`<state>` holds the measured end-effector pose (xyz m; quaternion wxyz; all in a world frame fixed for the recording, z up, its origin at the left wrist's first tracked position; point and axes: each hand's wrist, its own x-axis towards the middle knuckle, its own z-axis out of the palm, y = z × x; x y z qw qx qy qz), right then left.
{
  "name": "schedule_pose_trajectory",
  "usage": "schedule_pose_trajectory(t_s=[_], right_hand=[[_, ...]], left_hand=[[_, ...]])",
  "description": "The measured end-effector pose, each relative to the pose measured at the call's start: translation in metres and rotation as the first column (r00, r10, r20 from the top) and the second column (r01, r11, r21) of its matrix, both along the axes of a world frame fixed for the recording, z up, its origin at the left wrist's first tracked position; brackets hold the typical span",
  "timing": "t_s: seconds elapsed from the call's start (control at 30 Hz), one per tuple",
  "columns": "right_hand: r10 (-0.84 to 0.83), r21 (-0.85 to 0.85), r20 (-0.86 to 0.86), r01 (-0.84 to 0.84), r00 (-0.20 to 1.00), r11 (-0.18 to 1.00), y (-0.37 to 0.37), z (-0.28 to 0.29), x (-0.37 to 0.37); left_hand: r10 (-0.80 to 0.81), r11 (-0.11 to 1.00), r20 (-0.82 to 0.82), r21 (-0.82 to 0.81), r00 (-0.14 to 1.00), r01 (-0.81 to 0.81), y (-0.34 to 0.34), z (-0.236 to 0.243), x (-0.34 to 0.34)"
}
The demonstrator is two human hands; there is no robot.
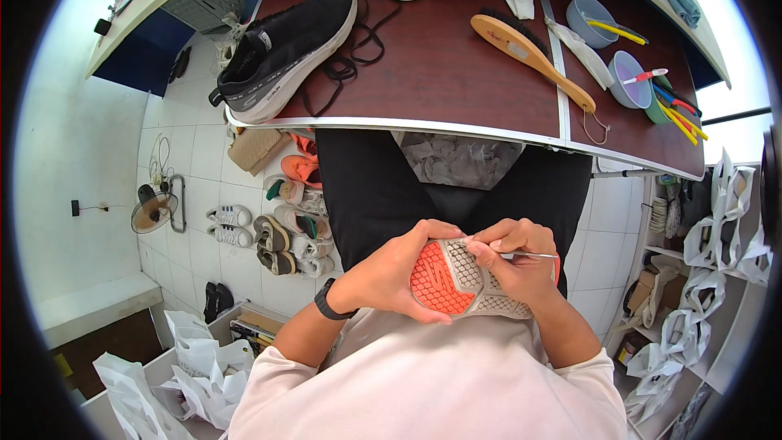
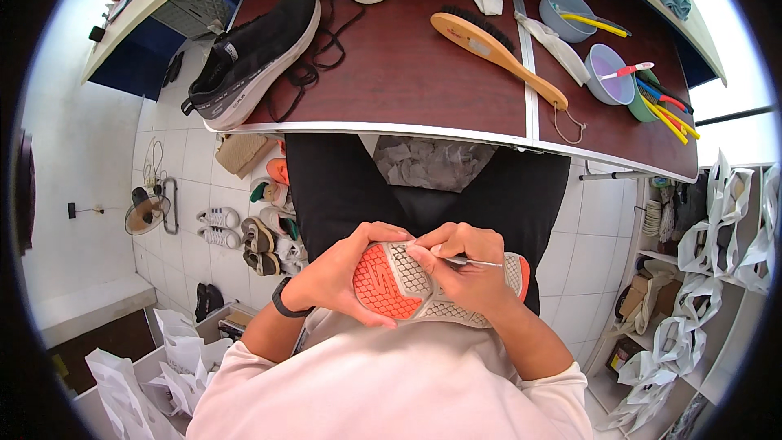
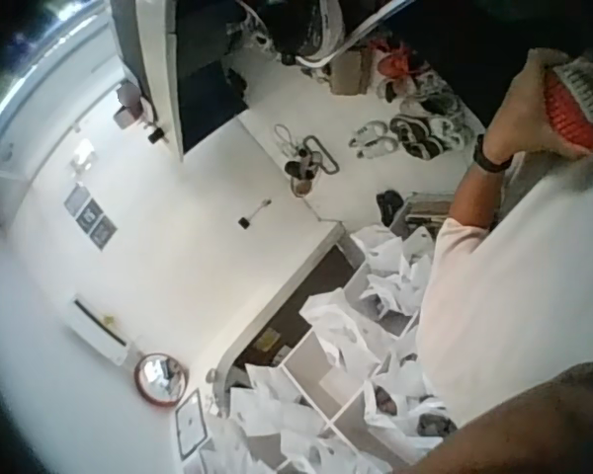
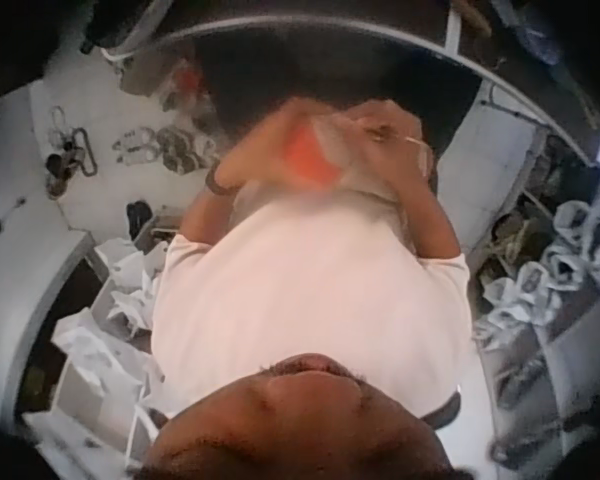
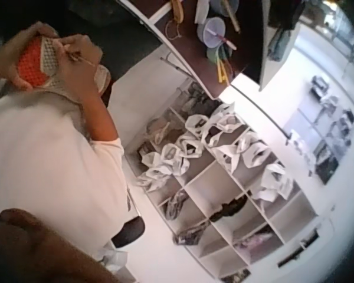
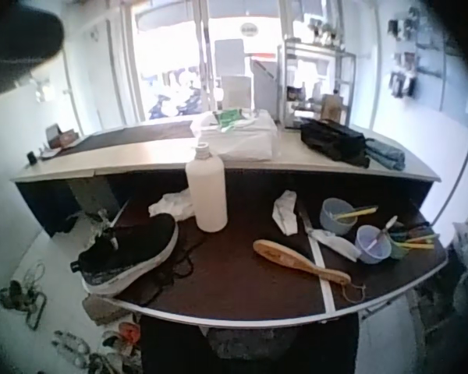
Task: Removing debris from a sneaker sole using a pick tool.
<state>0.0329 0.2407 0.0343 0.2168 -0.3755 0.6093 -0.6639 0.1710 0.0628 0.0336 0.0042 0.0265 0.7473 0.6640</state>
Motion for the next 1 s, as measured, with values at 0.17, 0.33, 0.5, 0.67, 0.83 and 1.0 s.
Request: schedule_pose_trajectory(t_s=[0.17, 0.33, 0.5, 0.67, 0.83, 1.0], right_hand=[[-0.018, -0.019, 0.094, 0.02, 0.995, 1.0, 0.004, -0.003, 0.0], [0.028, -0.043, -0.029, -0.029, 0.999, 0.999, 0.0, -0.005, -0.004], [-0.023, 0.003, -0.076, 0.023, 0.997, 1.0, -0.001, 0.0, -0.001], [-0.025, -0.009, -0.093, 0.024, 0.995, 1.0, 0.0, -0.003, 0.001], [-0.007, -0.041, -0.082, 0.004, 0.997, 0.999, -0.003, -0.003, 0.002], [-0.046, 0.001, -0.205, 0.047, 0.978, 0.999, -0.001, -0.001, 0.003]], left_hand=[[-0.014, 1.0, 0.045, 0.024, 0.999, 0.012, 0.0, -0.003, 0.001], [0.002, 1.0, -0.025, -0.031, 1.0, -0.003, 0.0, -0.004, 0.0], [0.006, 1.0, -0.013, -0.029, 1.0, -0.007, -0.001, -0.007, 0.0], [-0.003, 1.0, -0.02, -0.021, 1.0, 0.002, 0.001, -0.005, 0.0], [-0.006, 0.999, 0.033, 0.032, 0.999, 0.005, 0.0, -0.005, 0.001], [0.002, 0.999, 0.005, 0.032, 1.0, -0.002, 0.001, -0.01, 0.003]])
